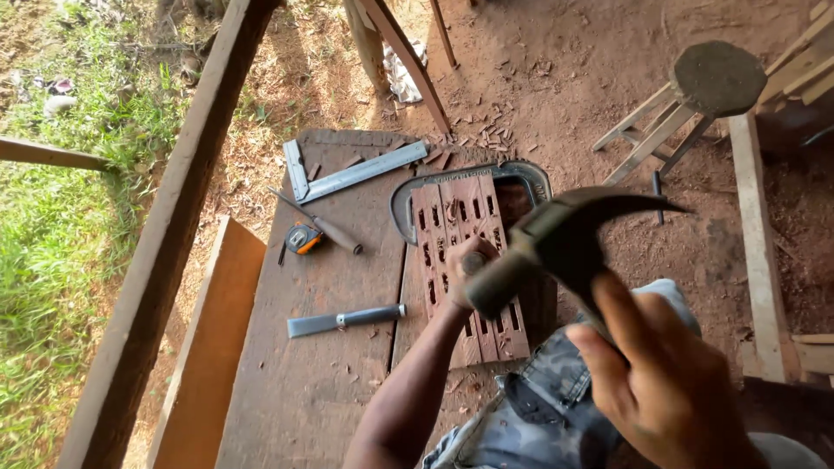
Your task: The recorder is carving slots into a wooden block using a hammer and a chisel on a workbench.
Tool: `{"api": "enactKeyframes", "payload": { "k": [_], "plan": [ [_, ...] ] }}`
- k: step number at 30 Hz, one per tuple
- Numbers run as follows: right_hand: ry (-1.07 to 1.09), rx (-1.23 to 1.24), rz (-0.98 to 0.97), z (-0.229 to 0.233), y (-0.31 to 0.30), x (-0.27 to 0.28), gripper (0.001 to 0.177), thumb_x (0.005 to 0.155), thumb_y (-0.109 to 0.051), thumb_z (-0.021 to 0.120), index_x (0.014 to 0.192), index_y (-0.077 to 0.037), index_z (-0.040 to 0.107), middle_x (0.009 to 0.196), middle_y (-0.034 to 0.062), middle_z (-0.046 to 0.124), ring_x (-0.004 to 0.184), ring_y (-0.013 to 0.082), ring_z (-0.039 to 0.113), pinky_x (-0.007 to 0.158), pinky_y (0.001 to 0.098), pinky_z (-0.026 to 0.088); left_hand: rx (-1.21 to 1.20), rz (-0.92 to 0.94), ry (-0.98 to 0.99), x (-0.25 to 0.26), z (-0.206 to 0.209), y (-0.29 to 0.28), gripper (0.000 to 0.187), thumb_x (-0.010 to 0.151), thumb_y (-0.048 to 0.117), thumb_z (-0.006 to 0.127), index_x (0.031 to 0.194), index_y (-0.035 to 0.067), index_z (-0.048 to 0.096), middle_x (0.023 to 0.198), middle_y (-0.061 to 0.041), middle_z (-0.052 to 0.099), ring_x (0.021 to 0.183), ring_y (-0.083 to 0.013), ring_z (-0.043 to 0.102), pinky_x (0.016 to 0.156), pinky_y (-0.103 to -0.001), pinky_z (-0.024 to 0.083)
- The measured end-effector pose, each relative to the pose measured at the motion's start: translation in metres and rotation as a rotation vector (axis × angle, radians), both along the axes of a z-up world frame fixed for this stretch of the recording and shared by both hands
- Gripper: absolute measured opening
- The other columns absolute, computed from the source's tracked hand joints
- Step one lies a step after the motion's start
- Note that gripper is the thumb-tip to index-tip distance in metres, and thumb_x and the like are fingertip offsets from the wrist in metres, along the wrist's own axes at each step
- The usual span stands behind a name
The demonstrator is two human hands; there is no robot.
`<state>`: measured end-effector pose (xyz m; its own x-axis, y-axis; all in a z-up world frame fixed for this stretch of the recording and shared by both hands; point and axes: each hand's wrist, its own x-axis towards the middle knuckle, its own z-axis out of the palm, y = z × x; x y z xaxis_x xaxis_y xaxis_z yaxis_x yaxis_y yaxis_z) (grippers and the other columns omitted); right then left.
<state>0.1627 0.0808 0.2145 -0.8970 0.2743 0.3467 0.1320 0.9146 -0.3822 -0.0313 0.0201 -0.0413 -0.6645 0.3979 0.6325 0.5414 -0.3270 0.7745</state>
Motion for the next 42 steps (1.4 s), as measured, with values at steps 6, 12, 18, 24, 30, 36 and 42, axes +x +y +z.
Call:
{"api": "enactKeyframes", "payload": {
  "k": [6,12,18,24,30,36,42],
  "plan": [
    [-0.253,0.108,0.075,-0.070,0.001,-0.014,0.057,0.099,-0.029,0.060,0.152,-0.023,0.041,0.066,0.0071,0.066,0.029,0.0105,0.048,0.020,0.0271,0.038,-0.040,0.000,0.142,0.003,0.008,0.001,0.041,0.101,0.047,0.047,0.091,0.010,0.063,0.068,0.001,0.054,0.053,-0.0106,0.048,0.045,-0.026,0.042],
    [-0.063,0.094,-0.061,-0.020,0.009,-0.015,0.059,0.087,-0.021,0.074,0.144,-0.013,0.059,0.064,0.0049,0.055,0.037,0.0216,0.044,0.036,0.0390,0.036,-0.281,0.052,0.166,-0.013,0.023,0.010,0.042,0.092,0.035,0.065,0.121,0.006,0.067,0.103,-0.012,0.073,0.078,-0.0269,0.071,0.066,-0.037,0.055],
    [0.282,-0.005,0.018,-0.047,0.008,-0.017,0.048,0.095,-0.013,0.069,0.140,-0.017,0.056,0.055,-0.0116,0.049,0.039,0.0068,0.034,0.038,0.0297,0.025,-0.241,-0.039,-0.203,-0.002,-0.023,0.006,0.027,0.084,0.011,0.076,0.070,0.014,0.053,0.058,0.004,0.051,0.047,-0.0060,0.041,0.038,-0.023,0.034],
    [-0.227,-0.092,-0.019,-0.083,-0.003,0.019,0.065,0.093,-0.025,0.067,0.154,-0.020,0.043,0.058,-0.0020,0.065,0.030,0.0063,0.039,0.021,0.0233,0.032,-0.198,-0.085,-0.047,0.075,0.017,-0.056,0.019,0.079,0.016,0.073,0.079,0.010,0.055,0.087,-0.008,0.060,0.067,-0.0186,0.053,0.059,-0.033,0.046],
    [-0.173,-0.027,-0.222,-0.104,0.043,0.046,0.060,0.097,-0.025,0.060,0.154,-0.011,0.047,0.057,-0.0004,0.063,0.030,0.0080,0.035,0.024,0.0260,0.023,0.025,-0.080,0.192,0.027,-0.008,-0.001,0.020,0.085,0.029,0.062,0.075,0.020,0.046,0.058,0.006,0.039,0.051,-0.0105,0.041,0.047,-0.030,0.041],
    [-0.012,-0.064,-0.370,-0.100,0.042,0.038,0.055,0.091,-0.018,0.069,0.142,0.002,0.060,0.116,0.0261,0.071,0.088,0.0389,0.071,0.068,0.0426,0.057,-0.378,-0.142,-0.970,-0.065,0.042,0.054,0.010,0.096,0.013,0.059,0.088,0.006,0.060,0.059,0.000,0.049,0.043,-0.0111,0.043,0.034,-0.027,0.035],
    [0.003,-0.007,-0.394,-0.101,0.042,0.041,0.057,0.090,-0.018,0.072,0.143,-0.001,0.060,0.117,0.0234,0.071,0.092,0.0379,0.070,0.065,0.0422,0.057,-0.072,-0.125,-0.843,-0.036,0.025,0.030,0.023,0.104,0.030,0.055,0.102,0.008,0.054,0.072,0.000,0.051,0.053,-0.0103,0.047,0.043,-0.026,0.040]
  ]
}}
